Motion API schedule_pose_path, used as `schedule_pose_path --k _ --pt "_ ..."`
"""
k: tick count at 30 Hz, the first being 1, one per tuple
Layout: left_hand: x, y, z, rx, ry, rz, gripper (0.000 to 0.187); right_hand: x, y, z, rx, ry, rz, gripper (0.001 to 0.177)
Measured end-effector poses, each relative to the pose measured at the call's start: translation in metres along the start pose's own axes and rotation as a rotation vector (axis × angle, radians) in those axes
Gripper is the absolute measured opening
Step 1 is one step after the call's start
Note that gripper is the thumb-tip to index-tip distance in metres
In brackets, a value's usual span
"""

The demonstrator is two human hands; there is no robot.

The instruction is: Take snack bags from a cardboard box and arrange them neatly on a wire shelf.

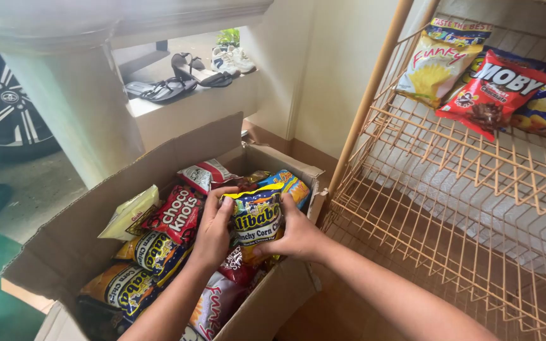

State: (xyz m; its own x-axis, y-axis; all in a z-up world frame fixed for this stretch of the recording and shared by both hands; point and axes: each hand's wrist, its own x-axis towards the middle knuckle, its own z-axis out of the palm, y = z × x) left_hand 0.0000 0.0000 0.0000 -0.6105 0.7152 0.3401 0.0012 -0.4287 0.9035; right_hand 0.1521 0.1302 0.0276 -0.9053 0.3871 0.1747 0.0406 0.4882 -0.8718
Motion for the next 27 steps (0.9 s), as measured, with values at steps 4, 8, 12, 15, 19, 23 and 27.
schedule_pose_path --k 4,8,12,15,19,23,27 --pt "0.001 -0.008 -0.002 0.005 -0.006 0.028 0.029 0.002 0.003 0.003 0.013 -0.005 -0.015 0.109" --pt "0.005 -0.017 -0.007 0.0 0.07 0.012 0.028 0.008 0.007 0.004 0.076 -0.084 0.041 0.106" --pt "0.001 -0.01 -0.007 0.194 0.24 0.072 0.034 0.012 0.01 0.005 0.164 -0.15 0.059 0.102" --pt "0.003 0.0 -0.005 0.145 0.264 0.068 0.035 0.013 0.008 0.004 0.322 -0.221 0.058 0.102" --pt "0.003 0.0 -0.007 0.099 0.228 0.058 0.034 0.014 0.017 0.001 0.369 -0.239 0.154 0.096" --pt "0.007 0.001 -0.009 0.105 0.214 0.032 0.036 0.016 0.025 -0.001 0.39 -0.29 0.138 0.091" --pt "0.002 0.005 -0.009 -0.028 0.247 -0.058 0.033 0.018 0.021 0.0 0.387 -0.295 0.209 0.085"
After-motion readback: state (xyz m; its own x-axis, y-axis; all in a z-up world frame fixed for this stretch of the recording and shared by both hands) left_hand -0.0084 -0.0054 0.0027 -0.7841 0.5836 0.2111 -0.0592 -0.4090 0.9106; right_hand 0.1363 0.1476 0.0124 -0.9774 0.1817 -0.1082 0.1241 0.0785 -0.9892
